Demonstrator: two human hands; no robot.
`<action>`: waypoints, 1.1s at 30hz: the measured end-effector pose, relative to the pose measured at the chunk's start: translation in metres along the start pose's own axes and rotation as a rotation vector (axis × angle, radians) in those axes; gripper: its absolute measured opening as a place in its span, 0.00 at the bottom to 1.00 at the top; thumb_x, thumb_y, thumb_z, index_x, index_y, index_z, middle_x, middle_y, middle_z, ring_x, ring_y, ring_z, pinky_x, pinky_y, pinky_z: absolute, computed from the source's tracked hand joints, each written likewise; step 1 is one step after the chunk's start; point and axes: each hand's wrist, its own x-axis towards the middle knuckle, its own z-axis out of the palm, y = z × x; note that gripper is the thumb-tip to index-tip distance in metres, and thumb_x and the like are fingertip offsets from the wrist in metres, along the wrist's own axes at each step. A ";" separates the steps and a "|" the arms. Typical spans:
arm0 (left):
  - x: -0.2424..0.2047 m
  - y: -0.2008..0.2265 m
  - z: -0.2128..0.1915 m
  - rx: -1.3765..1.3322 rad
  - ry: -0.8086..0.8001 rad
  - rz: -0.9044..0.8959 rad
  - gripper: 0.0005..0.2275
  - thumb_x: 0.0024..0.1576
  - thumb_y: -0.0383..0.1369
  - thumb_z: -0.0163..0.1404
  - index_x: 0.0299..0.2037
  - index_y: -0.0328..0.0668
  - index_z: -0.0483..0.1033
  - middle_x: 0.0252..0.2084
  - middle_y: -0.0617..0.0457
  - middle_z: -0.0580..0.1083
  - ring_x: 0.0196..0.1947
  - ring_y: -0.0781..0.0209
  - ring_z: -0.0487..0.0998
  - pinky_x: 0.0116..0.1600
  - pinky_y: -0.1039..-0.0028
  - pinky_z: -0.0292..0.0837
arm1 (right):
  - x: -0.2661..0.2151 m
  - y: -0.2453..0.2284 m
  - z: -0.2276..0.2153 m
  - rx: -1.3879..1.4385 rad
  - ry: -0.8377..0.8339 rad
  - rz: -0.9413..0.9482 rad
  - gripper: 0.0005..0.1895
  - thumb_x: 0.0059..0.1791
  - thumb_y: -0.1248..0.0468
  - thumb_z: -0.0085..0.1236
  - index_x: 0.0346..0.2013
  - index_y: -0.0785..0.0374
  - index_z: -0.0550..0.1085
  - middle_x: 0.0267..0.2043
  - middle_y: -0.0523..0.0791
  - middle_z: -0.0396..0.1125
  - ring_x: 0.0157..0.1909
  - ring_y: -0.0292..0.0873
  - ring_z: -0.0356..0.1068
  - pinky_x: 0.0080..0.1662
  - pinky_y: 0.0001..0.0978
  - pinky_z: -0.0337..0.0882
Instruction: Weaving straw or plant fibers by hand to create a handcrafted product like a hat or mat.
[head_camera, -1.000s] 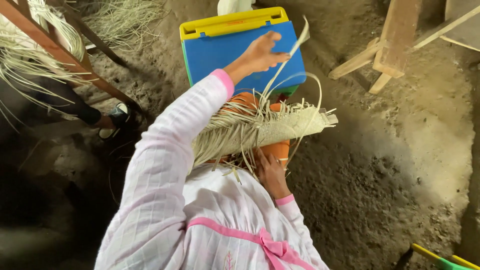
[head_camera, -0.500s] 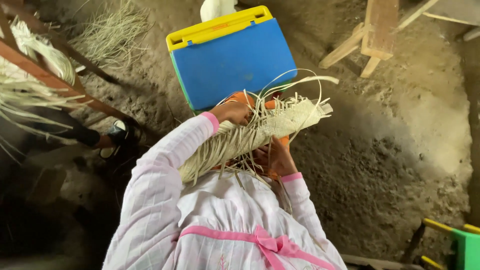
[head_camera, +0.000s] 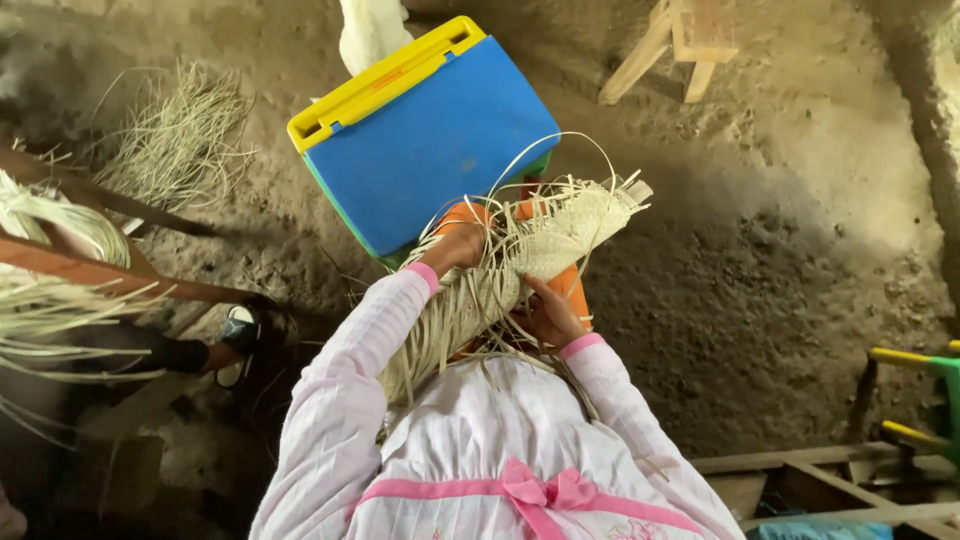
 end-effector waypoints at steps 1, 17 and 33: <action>-0.001 0.007 -0.006 -0.027 0.029 0.059 0.09 0.44 0.33 0.46 0.25 0.34 0.75 0.22 0.43 0.72 0.29 0.50 0.75 0.35 0.70 0.71 | -0.007 -0.006 0.010 -0.025 0.056 -0.050 0.28 0.42 0.60 0.57 0.44 0.76 0.56 0.29 0.48 0.51 0.28 0.46 0.61 0.35 0.46 0.68; -0.022 -0.034 0.049 0.204 -0.015 -0.274 0.06 0.35 0.36 0.54 0.13 0.46 0.74 0.15 0.54 0.71 0.22 0.51 0.75 0.32 0.67 0.73 | -0.004 -0.005 0.044 -0.156 0.166 -0.008 0.18 0.38 0.65 0.58 0.33 0.75 0.64 0.31 0.49 0.53 0.37 0.49 0.62 0.41 0.44 0.66; -0.091 0.092 -0.059 0.062 -0.125 -0.340 0.11 0.49 0.37 0.44 0.31 0.41 0.77 0.34 0.38 0.74 0.37 0.37 0.73 0.41 0.57 0.69 | 0.018 0.010 -0.068 -1.167 0.289 -0.165 0.32 0.34 0.39 0.57 0.47 0.47 0.69 0.45 0.42 0.66 0.48 0.44 0.65 0.46 0.33 0.67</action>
